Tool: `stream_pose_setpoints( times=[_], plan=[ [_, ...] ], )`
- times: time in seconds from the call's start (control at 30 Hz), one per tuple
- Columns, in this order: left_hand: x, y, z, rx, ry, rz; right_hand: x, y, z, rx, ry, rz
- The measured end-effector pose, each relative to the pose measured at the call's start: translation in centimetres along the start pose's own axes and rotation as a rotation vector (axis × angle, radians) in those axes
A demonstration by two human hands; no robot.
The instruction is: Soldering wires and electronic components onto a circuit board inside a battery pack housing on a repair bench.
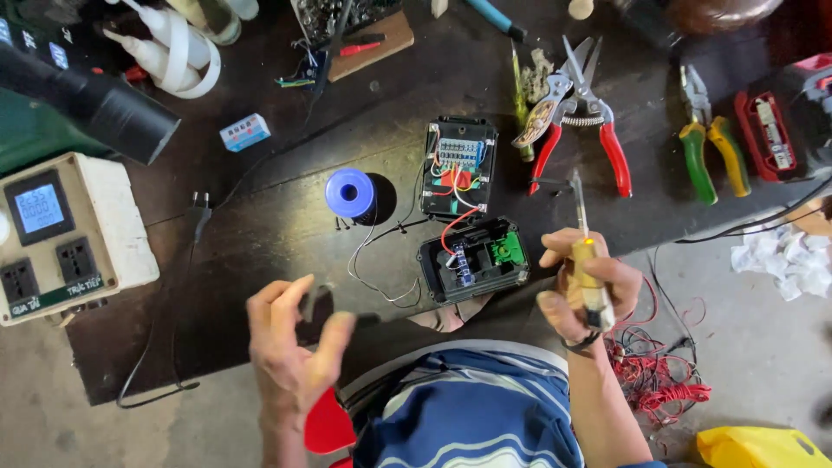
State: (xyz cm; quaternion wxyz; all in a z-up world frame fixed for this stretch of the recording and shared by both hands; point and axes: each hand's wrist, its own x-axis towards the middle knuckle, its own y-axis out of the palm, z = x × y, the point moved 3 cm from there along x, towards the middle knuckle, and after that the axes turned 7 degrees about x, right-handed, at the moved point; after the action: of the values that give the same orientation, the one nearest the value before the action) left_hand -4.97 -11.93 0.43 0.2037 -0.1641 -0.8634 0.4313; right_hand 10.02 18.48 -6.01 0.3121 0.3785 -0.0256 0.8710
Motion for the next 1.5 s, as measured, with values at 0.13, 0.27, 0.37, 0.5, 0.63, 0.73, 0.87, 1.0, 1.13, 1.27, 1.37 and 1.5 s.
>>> stream_pose_setpoints(
  times=[0.13, 0.27, 0.37, 0.5, 0.63, 0.73, 0.87, 1.0, 1.13, 1.27, 1.37, 1.5],
  plan=[
    [0.8, 0.1, 2.5, 0.220, 0.073, -0.051, -0.7, -0.5, -0.5, 0.047, 0.014, -0.140],
    [1.4, 0.5, 2.7, 0.345, 0.183, -0.105, -1.1, -0.6, -0.2, 0.043, 0.015, -0.118],
    [1.6, 0.2, 2.2, 0.389, 0.208, -0.208, -1.0, -0.7, -0.4, 0.032, -0.004, -0.058],
    [1.0, -0.7, 0.2, 0.321, 0.270, -0.392, -0.9, -0.1, -0.1, -0.040, -0.101, 0.018],
    [-0.2, 1.4, -4.5, 0.055, 0.322, -0.335, -1.7, -0.5, 0.6, 0.016, 0.068, -0.017],
    [-1.2, 3.7, -7.1, -0.006, 0.474, -0.311, -1.4, -0.4, 0.7, 0.056, 0.008, -0.063],
    [-1.1, 6.5, -8.4, 0.065, 0.430, -0.146, -0.9, 0.0, 1.6, 0.004, 0.082, -0.040],
    [-0.4, 7.2, -8.8, -0.016, 0.384, -0.053, -0.6, 0.0, 1.6, 0.029, 0.079, -0.040],
    [0.2, 5.7, -9.5, -0.327, 0.265, 0.035, -0.8, -0.2, 1.3, 0.021, 0.079, -0.009],
    [1.0, 4.7, -9.7, -0.564, -0.057, 0.208, -1.5, -0.8, 0.5, 0.179, 0.037, -0.024],
    [2.5, 4.4, -9.4, -0.900, -0.247, 0.299, -1.2, -0.7, 0.9, 0.155, 0.057, -0.011],
    [6.1, 3.9, -9.3, -1.229, -0.301, 0.203, -1.1, -0.2, -0.8, 0.261, -0.100, -0.082]
  ],
)
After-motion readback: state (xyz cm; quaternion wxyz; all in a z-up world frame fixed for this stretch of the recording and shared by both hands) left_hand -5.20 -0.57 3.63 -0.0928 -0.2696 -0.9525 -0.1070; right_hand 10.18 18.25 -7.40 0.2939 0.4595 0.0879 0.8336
